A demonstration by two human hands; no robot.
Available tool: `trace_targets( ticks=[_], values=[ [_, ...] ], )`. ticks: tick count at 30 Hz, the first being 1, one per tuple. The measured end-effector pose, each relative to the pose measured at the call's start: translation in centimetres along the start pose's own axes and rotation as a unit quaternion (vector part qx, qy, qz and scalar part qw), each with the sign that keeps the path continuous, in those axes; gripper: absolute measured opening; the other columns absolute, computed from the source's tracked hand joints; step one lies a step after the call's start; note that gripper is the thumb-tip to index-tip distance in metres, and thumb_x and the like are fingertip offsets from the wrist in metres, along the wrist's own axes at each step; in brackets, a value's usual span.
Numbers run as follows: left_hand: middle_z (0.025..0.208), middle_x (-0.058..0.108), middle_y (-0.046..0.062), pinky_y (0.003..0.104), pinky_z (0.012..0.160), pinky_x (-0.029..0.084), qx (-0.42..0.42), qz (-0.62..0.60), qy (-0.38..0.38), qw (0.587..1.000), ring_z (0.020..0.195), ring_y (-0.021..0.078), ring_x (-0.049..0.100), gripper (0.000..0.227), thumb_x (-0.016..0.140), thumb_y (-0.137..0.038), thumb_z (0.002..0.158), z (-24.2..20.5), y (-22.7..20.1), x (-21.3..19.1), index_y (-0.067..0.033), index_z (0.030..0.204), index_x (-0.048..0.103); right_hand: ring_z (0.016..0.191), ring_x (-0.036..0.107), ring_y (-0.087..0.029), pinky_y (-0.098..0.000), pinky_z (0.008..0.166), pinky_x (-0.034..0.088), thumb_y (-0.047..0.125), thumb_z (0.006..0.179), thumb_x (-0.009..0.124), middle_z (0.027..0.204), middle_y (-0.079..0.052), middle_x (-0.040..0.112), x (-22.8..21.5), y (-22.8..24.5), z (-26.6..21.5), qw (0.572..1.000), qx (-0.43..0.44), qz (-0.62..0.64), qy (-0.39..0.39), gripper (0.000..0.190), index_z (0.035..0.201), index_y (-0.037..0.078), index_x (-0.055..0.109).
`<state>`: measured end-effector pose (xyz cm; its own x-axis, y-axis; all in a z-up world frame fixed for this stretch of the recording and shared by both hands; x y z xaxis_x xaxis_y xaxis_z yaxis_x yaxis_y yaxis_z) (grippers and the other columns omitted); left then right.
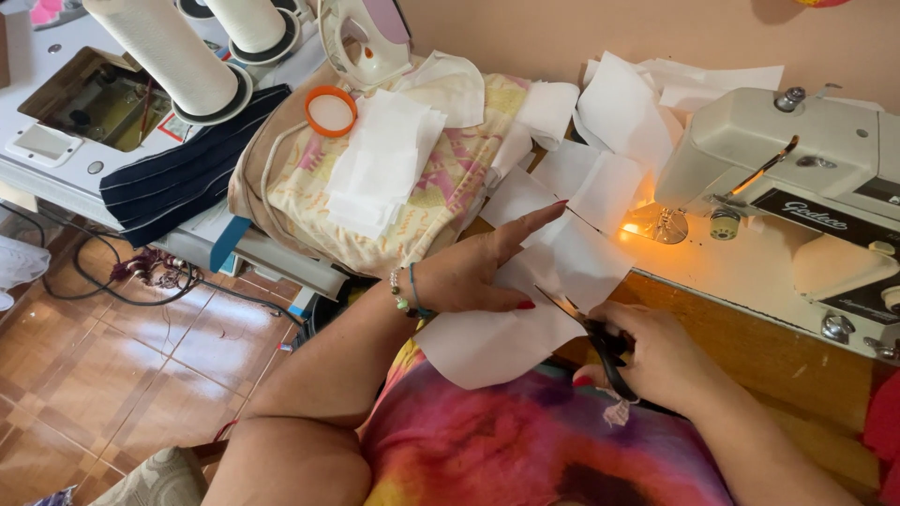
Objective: Cutting small rectangular pieces of white fabric using scissors at a sewing workstation.
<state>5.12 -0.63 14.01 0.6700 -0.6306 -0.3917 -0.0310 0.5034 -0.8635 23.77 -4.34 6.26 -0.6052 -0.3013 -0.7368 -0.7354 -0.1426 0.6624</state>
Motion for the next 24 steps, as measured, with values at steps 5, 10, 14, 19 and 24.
trace_targets(
  ticks=[5, 10, 14, 19, 24],
  values=[
    [0.172, 0.018, 0.013, 0.037, 0.127, 0.027, -0.006, 0.044, 0.042, 0.998, 0.158, 0.0259, 0.026, 0.104, 0.078, -0.007, 0.086, 0.2, -0.9, 0.4, -0.0082, 0.163, 0.007, 0.058, 0.063, -0.015, -0.0320, 0.058, 0.048, 0.053, 0.055, 0.099, 0.064, 0.002, 0.072, 0.0, -0.8, -0.5, 0.999, -0.018, -0.042, -0.008, 0.055, 0.098, 0.026, 0.078],
    [0.172, 0.018, 0.011, 0.035, 0.123, 0.032, -0.012, 0.045, 0.043, 0.998, 0.157, 0.0239, 0.028, 0.106, 0.079, -0.004, 0.085, 0.3, -0.4, 0.7, -0.0093, 0.163, 0.008, 0.044, 0.048, -0.011, -0.0288, 0.046, 0.042, 0.049, 0.051, 0.102, 0.044, 0.003, 0.059, -0.4, -1.1, -0.8, 0.997, -0.044, -0.017, -0.057, 0.047, 0.078, 0.020, 0.076],
    [0.172, 0.016, 0.010, 0.037, 0.124, 0.032, -0.034, 0.005, 0.049, 0.998, 0.158, 0.0248, 0.025, 0.105, 0.075, -0.004, 0.084, 0.9, -0.7, 1.7, -0.0111, 0.163, 0.007, 0.063, 0.066, -0.015, -0.0308, 0.061, 0.049, 0.057, 0.052, 0.099, 0.068, 0.004, 0.074, -0.1, 0.2, -0.5, 0.999, 0.009, -0.050, 0.002, 0.059, 0.099, 0.028, 0.078],
    [0.173, 0.013, 0.004, 0.050, 0.123, 0.032, -0.061, -0.038, 0.059, 0.996, 0.160, 0.0213, 0.018, 0.104, 0.074, -0.007, 0.089, 1.0, -0.4, 2.3, -0.0172, 0.164, 0.002, 0.051, 0.063, -0.010, -0.0280, 0.052, 0.048, 0.052, 0.051, 0.099, 0.058, 0.004, 0.073, -0.6, -0.4, -0.8, 0.996, -0.050, -0.014, -0.068, 0.051, 0.090, 0.025, 0.081],
    [0.172, 0.017, 0.006, 0.042, 0.119, 0.039, -0.057, -0.037, 0.062, 0.996, 0.149, 0.0157, 0.035, 0.106, 0.077, -0.011, 0.088, 1.2, -0.1, 2.6, -0.0176, 0.164, 0.003, 0.053, 0.059, -0.011, -0.0289, 0.051, 0.045, 0.053, 0.052, 0.097, 0.056, 0.003, 0.070, -0.5, 0.1, -0.6, 0.995, -0.074, -0.003, -0.062, 0.051, 0.087, 0.021, 0.078]
  ],
)
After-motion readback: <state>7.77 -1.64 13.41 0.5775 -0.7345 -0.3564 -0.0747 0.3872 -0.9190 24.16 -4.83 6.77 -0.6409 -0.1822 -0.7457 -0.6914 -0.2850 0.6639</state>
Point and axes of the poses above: each hand's wrist, its own z-axis towards the middle knuckle, its own x-axis out of the palm, y = z × x, the point moved 10 cm from there along z, towards the middle knuckle
